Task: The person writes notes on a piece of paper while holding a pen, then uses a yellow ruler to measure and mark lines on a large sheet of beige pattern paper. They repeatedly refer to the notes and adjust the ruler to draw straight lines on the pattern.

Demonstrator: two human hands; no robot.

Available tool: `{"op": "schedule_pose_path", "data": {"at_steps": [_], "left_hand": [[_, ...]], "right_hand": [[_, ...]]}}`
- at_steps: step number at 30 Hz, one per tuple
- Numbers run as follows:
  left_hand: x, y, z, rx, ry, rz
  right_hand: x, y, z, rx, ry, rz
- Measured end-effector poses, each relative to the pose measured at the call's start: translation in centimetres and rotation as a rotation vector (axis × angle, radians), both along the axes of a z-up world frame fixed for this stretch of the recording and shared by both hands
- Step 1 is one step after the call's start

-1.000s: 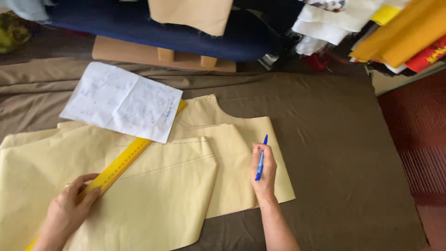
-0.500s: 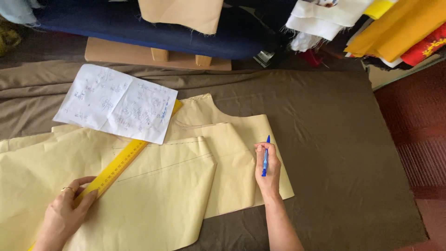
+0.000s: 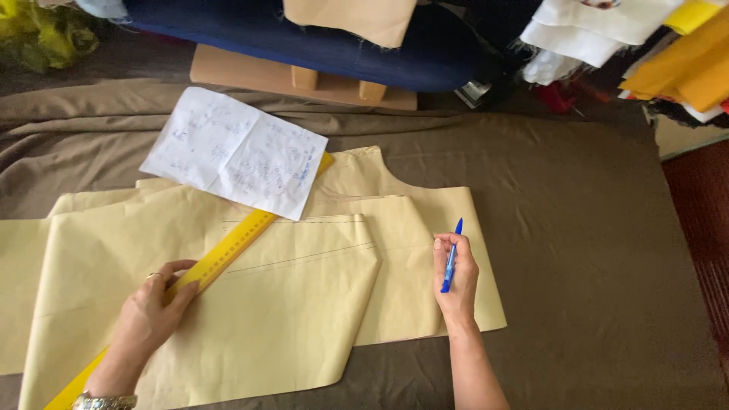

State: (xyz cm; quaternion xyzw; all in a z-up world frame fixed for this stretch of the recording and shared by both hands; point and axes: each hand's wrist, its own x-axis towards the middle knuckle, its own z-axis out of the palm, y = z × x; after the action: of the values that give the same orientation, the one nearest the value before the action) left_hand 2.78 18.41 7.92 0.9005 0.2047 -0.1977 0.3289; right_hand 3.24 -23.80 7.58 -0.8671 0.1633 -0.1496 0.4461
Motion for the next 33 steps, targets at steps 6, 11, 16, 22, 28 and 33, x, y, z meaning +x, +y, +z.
{"op": "schedule_pose_path", "data": {"at_steps": [6, 11, 16, 22, 28, 33], "left_hand": [[0.0, -0.1, 0.4, 0.013, 0.008, -0.011], [-0.2, -0.1, 0.5, -0.001, 0.008, -0.003], [-0.1, 0.2, -0.3, 0.013, -0.003, -0.021], [-0.1, 0.5, -1.5, 0.036, 0.019, -0.012], [-0.3, 0.8, -2.9, 0.061, 0.018, -0.002], [-1.5, -0.5, -6.8, 0.577, -0.495, -0.198]], "right_hand": [[-0.1, 1.8, 0.2, 0.003, 0.005, 0.128], [-0.2, 3.3, -1.0, 0.039, 0.045, 0.226], [-0.2, 4.3, -0.3, 0.036, 0.039, 0.265], [-0.1, 3.0, -0.7, 0.036, 0.005, 0.219], [0.3, 0.3, -1.3, -0.095, -0.132, 0.069], [0.4, -1.5, -1.1, -0.107, 0.155, -0.035]]}}
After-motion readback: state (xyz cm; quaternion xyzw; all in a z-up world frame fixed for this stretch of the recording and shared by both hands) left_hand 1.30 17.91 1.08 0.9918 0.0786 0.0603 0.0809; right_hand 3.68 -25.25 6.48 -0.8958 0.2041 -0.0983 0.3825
